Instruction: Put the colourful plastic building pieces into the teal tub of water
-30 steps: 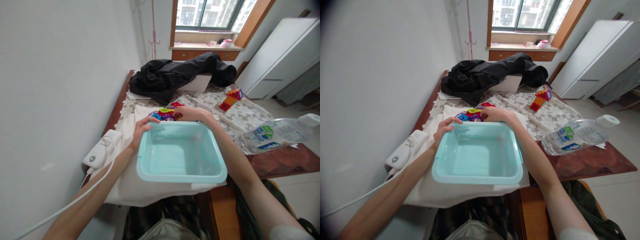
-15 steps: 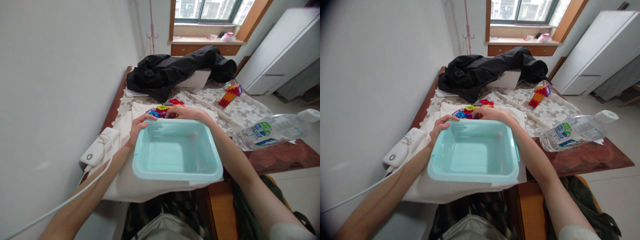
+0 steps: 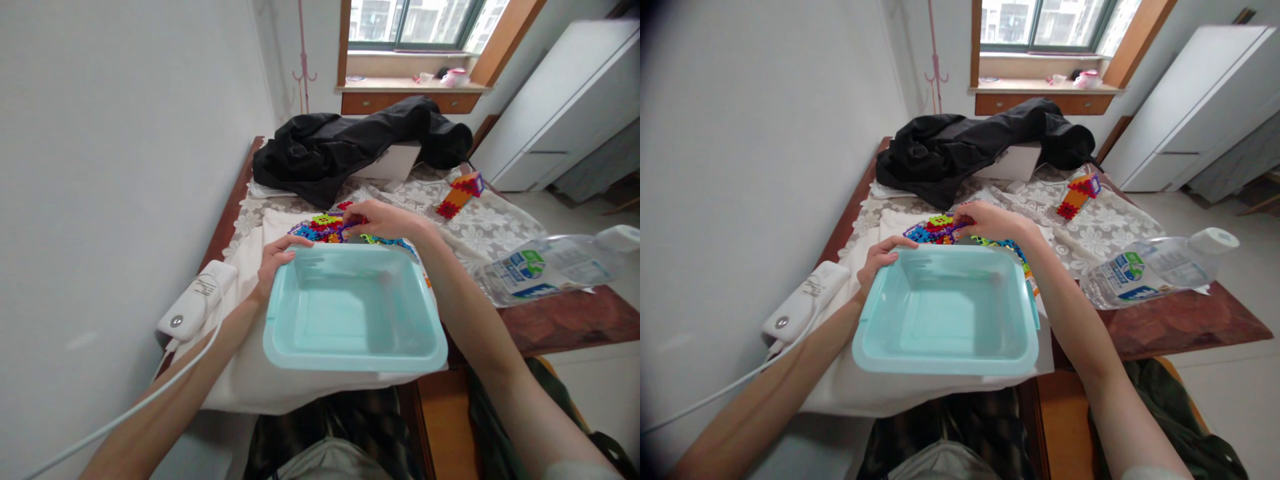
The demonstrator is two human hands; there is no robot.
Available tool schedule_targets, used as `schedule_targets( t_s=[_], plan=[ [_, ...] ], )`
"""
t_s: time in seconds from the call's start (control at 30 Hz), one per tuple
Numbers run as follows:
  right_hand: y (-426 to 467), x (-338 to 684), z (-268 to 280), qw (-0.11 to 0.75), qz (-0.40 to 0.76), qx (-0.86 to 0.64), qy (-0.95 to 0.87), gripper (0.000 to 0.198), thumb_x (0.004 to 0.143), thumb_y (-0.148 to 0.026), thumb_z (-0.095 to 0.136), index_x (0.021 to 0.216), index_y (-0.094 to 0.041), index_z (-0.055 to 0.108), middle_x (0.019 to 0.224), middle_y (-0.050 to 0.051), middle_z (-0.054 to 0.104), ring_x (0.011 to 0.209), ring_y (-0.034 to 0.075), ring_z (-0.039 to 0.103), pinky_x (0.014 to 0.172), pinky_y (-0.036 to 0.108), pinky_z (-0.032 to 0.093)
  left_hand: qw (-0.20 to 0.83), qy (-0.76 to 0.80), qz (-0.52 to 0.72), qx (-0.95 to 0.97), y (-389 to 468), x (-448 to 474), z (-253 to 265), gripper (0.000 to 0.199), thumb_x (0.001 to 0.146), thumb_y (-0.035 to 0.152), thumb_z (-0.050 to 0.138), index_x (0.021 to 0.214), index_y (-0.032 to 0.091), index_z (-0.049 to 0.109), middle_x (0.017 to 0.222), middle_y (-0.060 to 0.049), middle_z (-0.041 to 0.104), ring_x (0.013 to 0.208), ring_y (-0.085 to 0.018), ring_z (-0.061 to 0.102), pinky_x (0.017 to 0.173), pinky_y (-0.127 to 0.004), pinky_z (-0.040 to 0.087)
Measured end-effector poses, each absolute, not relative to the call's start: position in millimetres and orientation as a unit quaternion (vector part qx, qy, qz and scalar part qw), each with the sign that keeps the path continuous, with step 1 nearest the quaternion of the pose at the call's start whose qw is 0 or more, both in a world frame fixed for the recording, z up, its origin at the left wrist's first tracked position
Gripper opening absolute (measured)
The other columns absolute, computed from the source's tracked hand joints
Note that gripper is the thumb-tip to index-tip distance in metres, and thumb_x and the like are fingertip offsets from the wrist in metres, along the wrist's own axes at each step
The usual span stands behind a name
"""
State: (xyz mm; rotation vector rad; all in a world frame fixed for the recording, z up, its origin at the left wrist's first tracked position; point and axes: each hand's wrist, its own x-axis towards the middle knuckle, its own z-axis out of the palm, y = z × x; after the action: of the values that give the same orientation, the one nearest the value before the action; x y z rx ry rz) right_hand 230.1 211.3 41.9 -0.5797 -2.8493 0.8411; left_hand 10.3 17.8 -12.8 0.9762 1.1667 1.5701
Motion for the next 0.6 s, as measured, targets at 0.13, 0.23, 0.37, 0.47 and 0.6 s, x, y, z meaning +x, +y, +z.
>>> schedule_targets(
  t_s=[0.13, 0.23, 0.37, 0.47, 0.6],
  plan=[
    [195.7, 245.9, 74.2, 0.144, 0.197, -0.239, -0.940, 0.028, 0.099, -0.039, 0.066, 0.118, -0.021, 0.077, 0.107, 0.009, 0.078, 0.099, 0.027, 0.068, 0.091, 0.036, 0.052, 0.468, 0.470, 0.633, 0.399, 17.9, 8.5, -14.9, 0.034, 0.066, 0.035, 0.075, 0.090, 0.015, 0.086, 0.088, -0.010, 0.082, 0.073, -0.023, 0.071, 0.066, -0.030, 0.057],
    [169.0, 252.5, 98.5, 0.216, 0.173, -0.231, -0.933, 0.028, 0.102, -0.040, 0.064, 0.119, -0.022, 0.076, 0.110, 0.009, 0.076, 0.107, 0.029, 0.068, 0.095, 0.039, 0.053, 0.459, 0.479, 0.631, 0.402, 17.5, 9.4, -13.6, 0.031, 0.067, 0.035, 0.074, 0.088, 0.016, 0.086, 0.086, -0.008, 0.081, 0.071, -0.023, 0.070, 0.063, -0.030, 0.055],
    [131.0, 253.8, 118.9, 0.291, 0.193, -0.182, -0.919, 0.025, 0.105, -0.038, 0.061, 0.120, -0.022, 0.073, 0.113, 0.005, 0.074, 0.104, 0.024, 0.068, 0.095, 0.036, 0.053, 0.433, 0.488, 0.631, 0.420, 18.3, 8.1, -15.3, 0.031, 0.066, 0.035, 0.073, 0.087, 0.015, 0.085, 0.086, -0.008, 0.080, 0.071, -0.022, 0.067, 0.061, -0.029, 0.052],
    [117.3, 251.2, 121.9, 0.287, 0.245, -0.133, -0.917, 0.023, 0.105, -0.035, 0.063, 0.120, -0.021, 0.072, 0.111, 0.004, 0.074, 0.098, 0.020, 0.068, 0.090, 0.032, 0.053, 0.438, 0.478, 0.635, 0.420, 19.9, 4.9, -21.0, 0.032, 0.067, 0.033, 0.072, 0.091, 0.017, 0.086, 0.086, -0.006, 0.080, 0.074, -0.022, 0.068, 0.065, -0.028, 0.053],
    [123.4, 236.7, 102.4, 0.200, 0.325, -0.058, -0.922, 0.020, 0.102, -0.031, 0.065, 0.119, -0.021, 0.071, 0.106, 0.004, 0.076, 0.091, 0.018, 0.067, 0.082, 0.029, 0.052, 0.449, 0.464, 0.641, 0.414, 22.1, 4.5, -23.8, 0.030, 0.066, 0.034, 0.073, 0.089, 0.018, 0.085, 0.083, -0.005, 0.079, 0.070, -0.021, 0.067, 0.065, -0.028, 0.051]
  ],
)
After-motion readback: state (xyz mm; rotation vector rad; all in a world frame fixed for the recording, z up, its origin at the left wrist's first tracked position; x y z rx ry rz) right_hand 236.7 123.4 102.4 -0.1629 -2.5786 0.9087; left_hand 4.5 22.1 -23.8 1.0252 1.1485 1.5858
